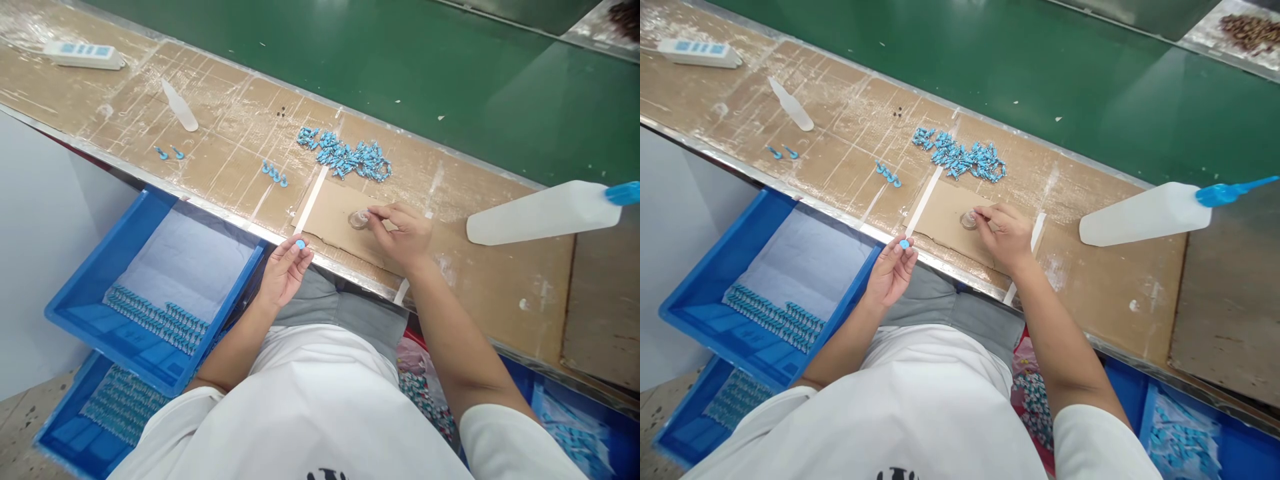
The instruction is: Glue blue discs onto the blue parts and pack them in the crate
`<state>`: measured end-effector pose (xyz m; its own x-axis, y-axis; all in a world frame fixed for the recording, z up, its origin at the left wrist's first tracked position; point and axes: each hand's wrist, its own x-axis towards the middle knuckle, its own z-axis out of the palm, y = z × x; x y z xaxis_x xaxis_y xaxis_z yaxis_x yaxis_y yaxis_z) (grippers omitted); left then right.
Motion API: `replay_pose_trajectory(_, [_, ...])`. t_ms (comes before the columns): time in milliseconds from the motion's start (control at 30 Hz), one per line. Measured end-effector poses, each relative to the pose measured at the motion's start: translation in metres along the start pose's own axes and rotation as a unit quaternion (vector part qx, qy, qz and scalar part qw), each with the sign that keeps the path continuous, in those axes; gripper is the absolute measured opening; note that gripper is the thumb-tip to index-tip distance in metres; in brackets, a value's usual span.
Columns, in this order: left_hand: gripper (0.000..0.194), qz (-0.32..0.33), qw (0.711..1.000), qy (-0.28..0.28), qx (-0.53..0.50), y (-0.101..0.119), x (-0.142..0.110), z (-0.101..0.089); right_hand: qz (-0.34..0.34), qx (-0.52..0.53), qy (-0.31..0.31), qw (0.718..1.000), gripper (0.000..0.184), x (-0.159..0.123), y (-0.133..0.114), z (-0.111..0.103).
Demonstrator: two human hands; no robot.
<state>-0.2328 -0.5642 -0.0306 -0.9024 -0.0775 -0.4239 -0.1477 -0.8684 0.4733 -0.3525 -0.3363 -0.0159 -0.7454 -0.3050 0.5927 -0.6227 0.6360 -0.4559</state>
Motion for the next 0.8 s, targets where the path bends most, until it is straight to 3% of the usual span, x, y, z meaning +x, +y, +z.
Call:
replay_pose_trajectory(200, [0.022, -0.002, 1.0, -0.022, -0.003, 0.0, -0.001, 0.004, 0.046, 0.024, 0.01, 0.999, 0.012, -0.002, -0.003, -0.001])
replay_pose_trajectory(367, [0.024, -0.007, 1.0, -0.024, 0.013, -0.003, 0.0, 0.015, 0.176, 0.129, 0.131, 0.967, 0.021, 0.0, -0.014, 0.0])
replay_pose_trajectory(533, [0.024, -0.021, 0.998, -0.051, 0.016, -0.01, -0.001, 0.039, 0.228, 0.273, 0.191, 0.915, 0.03, 0.004, -0.057, -0.011])
replay_pose_trajectory(667, [0.025, -0.024, 0.997, -0.064, 0.027, -0.015, -0.006, 0.058, 0.226, 0.309, 0.177, 0.907, 0.023, 0.0, -0.1, -0.022])
replay_pose_trajectory(800, [0.027, -0.006, 0.995, -0.089, 0.039, -0.02, -0.01, 0.068, 0.205, 0.348, 0.158, 0.901, 0.019, -0.008, -0.121, -0.023])
